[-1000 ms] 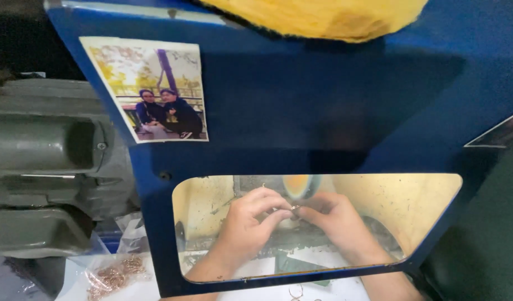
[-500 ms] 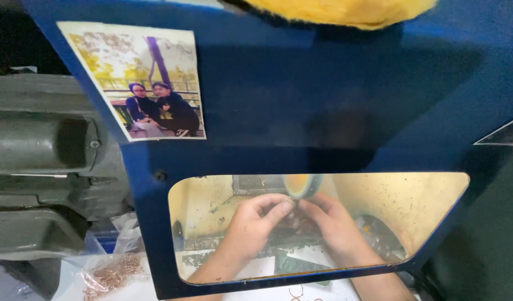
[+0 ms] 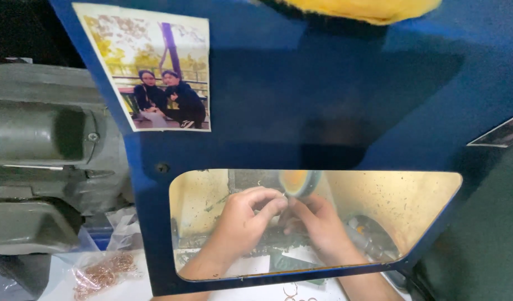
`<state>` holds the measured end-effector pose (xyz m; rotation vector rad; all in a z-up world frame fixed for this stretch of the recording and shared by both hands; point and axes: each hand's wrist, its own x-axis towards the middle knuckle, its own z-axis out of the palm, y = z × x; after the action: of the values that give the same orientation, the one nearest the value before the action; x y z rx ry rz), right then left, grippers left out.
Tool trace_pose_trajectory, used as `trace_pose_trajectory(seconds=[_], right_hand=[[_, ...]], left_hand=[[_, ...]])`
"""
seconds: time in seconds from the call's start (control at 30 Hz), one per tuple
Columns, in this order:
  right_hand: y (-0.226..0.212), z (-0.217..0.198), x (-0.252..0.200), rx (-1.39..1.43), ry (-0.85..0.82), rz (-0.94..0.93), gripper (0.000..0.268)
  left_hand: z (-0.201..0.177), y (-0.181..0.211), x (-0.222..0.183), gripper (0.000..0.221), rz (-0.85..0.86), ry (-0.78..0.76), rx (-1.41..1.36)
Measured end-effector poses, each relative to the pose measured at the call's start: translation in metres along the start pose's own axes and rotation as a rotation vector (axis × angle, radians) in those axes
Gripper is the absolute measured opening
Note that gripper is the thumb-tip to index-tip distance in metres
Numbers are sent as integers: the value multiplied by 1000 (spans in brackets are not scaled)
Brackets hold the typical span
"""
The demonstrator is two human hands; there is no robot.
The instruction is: Polishing small metal rings individually using a bench lathe equipped with a polishing wheel inside a protective box.
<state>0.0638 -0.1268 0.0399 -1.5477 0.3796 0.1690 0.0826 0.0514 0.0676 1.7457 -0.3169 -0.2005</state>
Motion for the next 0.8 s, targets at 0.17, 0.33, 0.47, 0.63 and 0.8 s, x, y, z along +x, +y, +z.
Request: trace_pose_trajectory(seconds=[0.17, 0.33, 0.47, 0.63, 0.8], right_hand=[[3, 3, 2, 28, 22, 26, 28], [15, 0, 8, 179, -76, 75, 27], [18, -3, 12, 244, -150, 80, 27], [16, -3, 14, 255, -223, 89, 27], [19, -3, 15, 299, -228, 66, 25]], left_hand=[[2, -1, -3, 23, 27, 27, -19], [11, -14, -2, 19, 119, 111, 3], [13, -23, 1, 19, 245, 133, 55], [15, -28, 3, 18, 336, 142, 107], [14, -26, 2, 19, 329, 134, 111]])
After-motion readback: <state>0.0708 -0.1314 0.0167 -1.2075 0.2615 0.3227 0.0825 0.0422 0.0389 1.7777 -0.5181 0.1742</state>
